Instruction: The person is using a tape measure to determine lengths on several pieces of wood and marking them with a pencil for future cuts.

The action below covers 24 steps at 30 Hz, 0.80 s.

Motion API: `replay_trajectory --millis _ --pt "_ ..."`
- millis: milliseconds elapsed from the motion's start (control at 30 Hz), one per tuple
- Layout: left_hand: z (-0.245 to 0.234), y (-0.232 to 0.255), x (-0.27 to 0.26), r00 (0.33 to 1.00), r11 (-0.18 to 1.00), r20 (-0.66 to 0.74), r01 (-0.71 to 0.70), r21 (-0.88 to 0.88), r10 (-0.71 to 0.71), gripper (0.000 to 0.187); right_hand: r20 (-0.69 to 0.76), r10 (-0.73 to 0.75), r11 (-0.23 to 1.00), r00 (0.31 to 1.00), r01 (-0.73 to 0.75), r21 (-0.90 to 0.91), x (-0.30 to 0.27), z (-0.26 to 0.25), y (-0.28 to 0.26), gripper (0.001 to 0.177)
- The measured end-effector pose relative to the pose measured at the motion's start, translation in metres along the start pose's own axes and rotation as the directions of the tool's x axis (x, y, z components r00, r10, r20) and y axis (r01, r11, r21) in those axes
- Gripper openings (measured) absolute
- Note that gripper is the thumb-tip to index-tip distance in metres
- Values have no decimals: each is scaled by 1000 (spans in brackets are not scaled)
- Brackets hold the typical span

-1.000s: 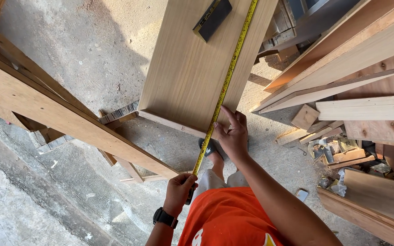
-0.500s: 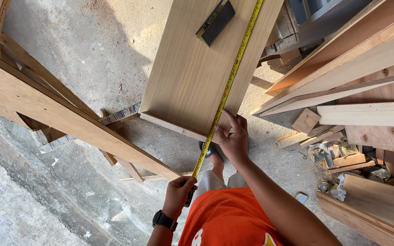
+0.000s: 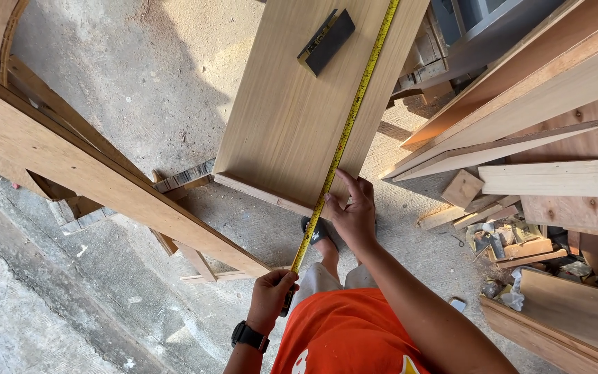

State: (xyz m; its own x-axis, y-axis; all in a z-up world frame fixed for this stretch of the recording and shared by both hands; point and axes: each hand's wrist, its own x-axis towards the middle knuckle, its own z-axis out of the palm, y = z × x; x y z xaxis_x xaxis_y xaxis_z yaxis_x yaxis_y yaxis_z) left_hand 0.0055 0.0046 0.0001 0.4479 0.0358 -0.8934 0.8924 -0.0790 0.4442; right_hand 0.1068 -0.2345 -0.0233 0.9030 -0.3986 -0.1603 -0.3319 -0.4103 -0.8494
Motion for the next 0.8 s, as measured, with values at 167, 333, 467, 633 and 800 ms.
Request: replay_trajectory --millis 167,333,467,633,800 --pt "0 1 -2 1000 999 9 -26 -23 26 17 -3 -6 1000 1000 6 -13 0 1 1 60" --pt "2 1 -1 999 999 10 -38 -10 39 19 10 74 997 997 -74 8 -3 -5 -11 59" --pt "8 7 -5 997 998 41 -67 -5 67 20 -39 -33 999 999 33 -1 -6 -5 -5 58" --pt "12 -1 0 993 996 80 -84 -17 85 19 -139 -147 975 979 120 -186 -11 -14 1 55" --pt "6 -21 4 958 973 172 -229 -22 229 17 -237 -268 960 934 237 -149 -24 -29 -21 55"
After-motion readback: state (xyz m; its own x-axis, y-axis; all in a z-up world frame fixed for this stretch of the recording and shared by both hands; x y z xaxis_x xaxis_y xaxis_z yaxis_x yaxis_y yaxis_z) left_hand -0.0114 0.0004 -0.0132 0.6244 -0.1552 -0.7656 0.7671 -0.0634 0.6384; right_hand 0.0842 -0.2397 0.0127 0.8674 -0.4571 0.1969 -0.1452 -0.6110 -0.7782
